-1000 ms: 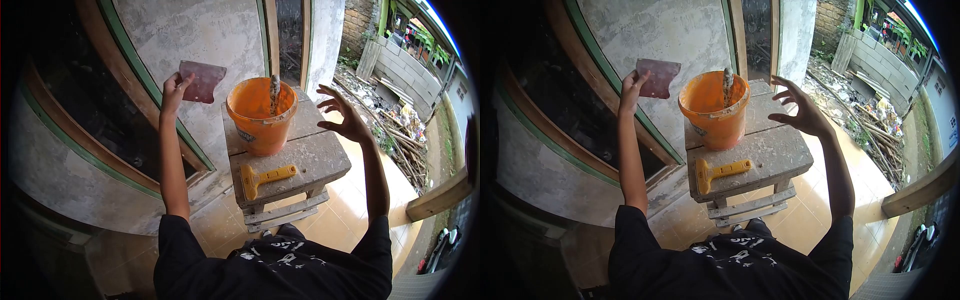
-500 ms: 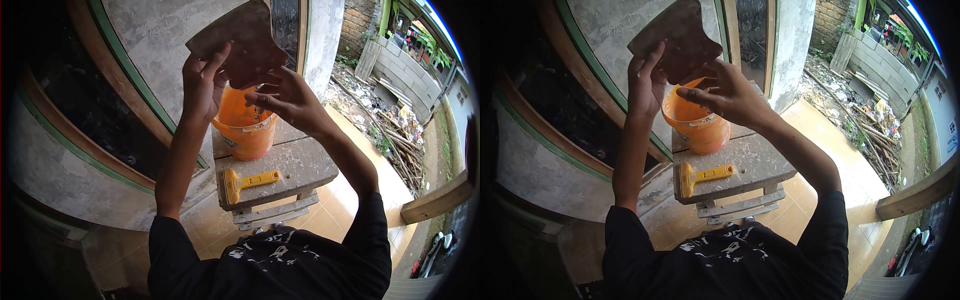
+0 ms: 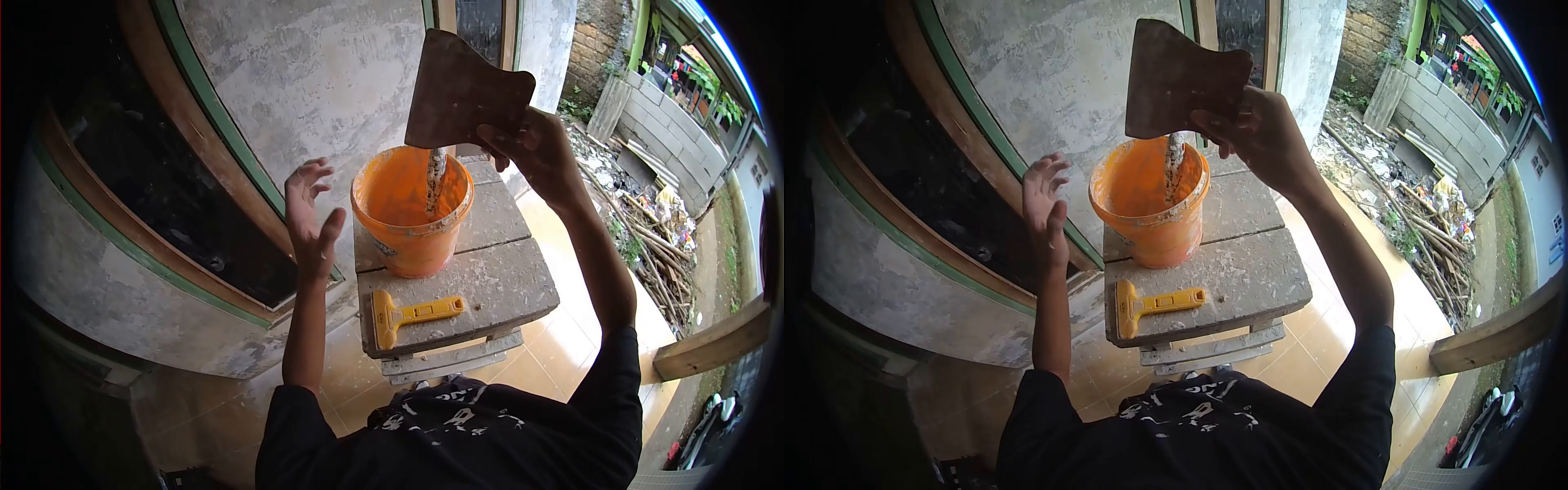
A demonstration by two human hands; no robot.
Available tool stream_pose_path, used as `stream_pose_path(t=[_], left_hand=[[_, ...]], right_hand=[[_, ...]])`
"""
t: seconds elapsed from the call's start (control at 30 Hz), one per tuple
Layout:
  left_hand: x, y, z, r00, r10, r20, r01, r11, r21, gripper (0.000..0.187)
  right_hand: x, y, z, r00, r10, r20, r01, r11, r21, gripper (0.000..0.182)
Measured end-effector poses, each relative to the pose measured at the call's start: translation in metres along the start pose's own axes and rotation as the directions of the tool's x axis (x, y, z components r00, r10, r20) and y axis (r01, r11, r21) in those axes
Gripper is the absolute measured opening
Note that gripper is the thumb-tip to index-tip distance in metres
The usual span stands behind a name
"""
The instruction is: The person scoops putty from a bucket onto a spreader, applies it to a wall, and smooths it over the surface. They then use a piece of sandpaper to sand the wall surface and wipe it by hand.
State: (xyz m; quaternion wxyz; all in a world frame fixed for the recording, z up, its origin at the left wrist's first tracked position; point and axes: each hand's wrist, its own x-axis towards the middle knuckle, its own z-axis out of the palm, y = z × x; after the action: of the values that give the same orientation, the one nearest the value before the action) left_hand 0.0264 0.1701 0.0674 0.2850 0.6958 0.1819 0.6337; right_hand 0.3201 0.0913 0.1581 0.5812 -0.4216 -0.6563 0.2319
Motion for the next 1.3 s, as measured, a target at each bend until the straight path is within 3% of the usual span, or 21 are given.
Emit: stream_pose_path(t=[0.07,0.1,0.17,0.2,0.3,0.67,0.73,0.77,0.83,0.93,1.13,1.3], left_hand=[[-0.022,-0.028,0.0,0.993,-0.059,0.1,0.051,0.996,0.076,0.107],[-0.03,-0.037,0.004,0.984,-0.077,0.162,0.056,0.99,0.127,0.121],[-0.037,-0.031,0.019,0.976,-0.119,0.184,0.097,0.987,0.128,0.131],[-0.038,-0.029,0.025,0.965,-0.161,0.205,0.136,0.982,0.131,0.14],[-0.041,-0.048,0.032,0.973,-0.103,0.206,0.069,0.984,0.166,0.146],[-0.039,-0.037,0.033,0.969,-0.14,0.206,0.124,0.988,0.086,0.139],[-0.039,-0.035,0.033,0.966,-0.155,0.209,0.136,0.986,0.101,0.137],[-0.039,-0.035,0.032,0.965,-0.149,0.216,0.122,0.983,0.135,0.136],[-0.038,-0.034,0.03,0.964,-0.147,0.223,0.11,0.979,0.171,0.135],[-0.039,-0.033,0.029,0.96,-0.137,0.243,0.079,0.969,0.235,0.13],[-0.046,-0.038,0.031,0.967,-0.155,0.203,0.127,0.981,0.144,0.116],[-0.049,-0.036,0.031,0.957,-0.231,0.177,0.212,0.97,0.123,0.11]], right_hand=[[0.001,0.0,-0.001,0.997,0.038,0.071,-0.021,0.973,-0.23,0.024],[0.001,0.004,0.0,0.997,0.042,0.07,-0.025,0.973,-0.229,0.024],[0.003,0.012,0.002,0.985,0.098,0.139,-0.048,0.944,-0.327,0.026],[0.002,0.012,0.004,0.985,0.024,0.17,0.043,0.923,-0.383,0.024],[0.001,0.024,0.007,0.979,0.004,0.204,0.082,0.907,-0.413,0.025],[-0.006,0.02,0.01,0.963,0.064,0.262,0.05,0.912,-0.406,0.031],[-0.008,0.02,0.011,0.974,0.134,0.182,-0.046,0.906,-0.421,0.051],[-0.008,0.02,0.01,0.974,0.136,0.183,-0.047,0.906,-0.42,0.051],[-0.008,0.02,0.008,0.964,0.148,0.222,-0.039,0.903,-0.429,0.069],[-0.009,0.01,0.009,0.951,0.203,0.233,-0.086,0.897,-0.433,0.075],[-0.01,0.011,0.007,0.957,0.154,0.247,-0.028,0.894,-0.447,0.076],[-0.012,0.011,0.01,0.948,0.191,0.256,-0.069,0.905,-0.419,0.077]])
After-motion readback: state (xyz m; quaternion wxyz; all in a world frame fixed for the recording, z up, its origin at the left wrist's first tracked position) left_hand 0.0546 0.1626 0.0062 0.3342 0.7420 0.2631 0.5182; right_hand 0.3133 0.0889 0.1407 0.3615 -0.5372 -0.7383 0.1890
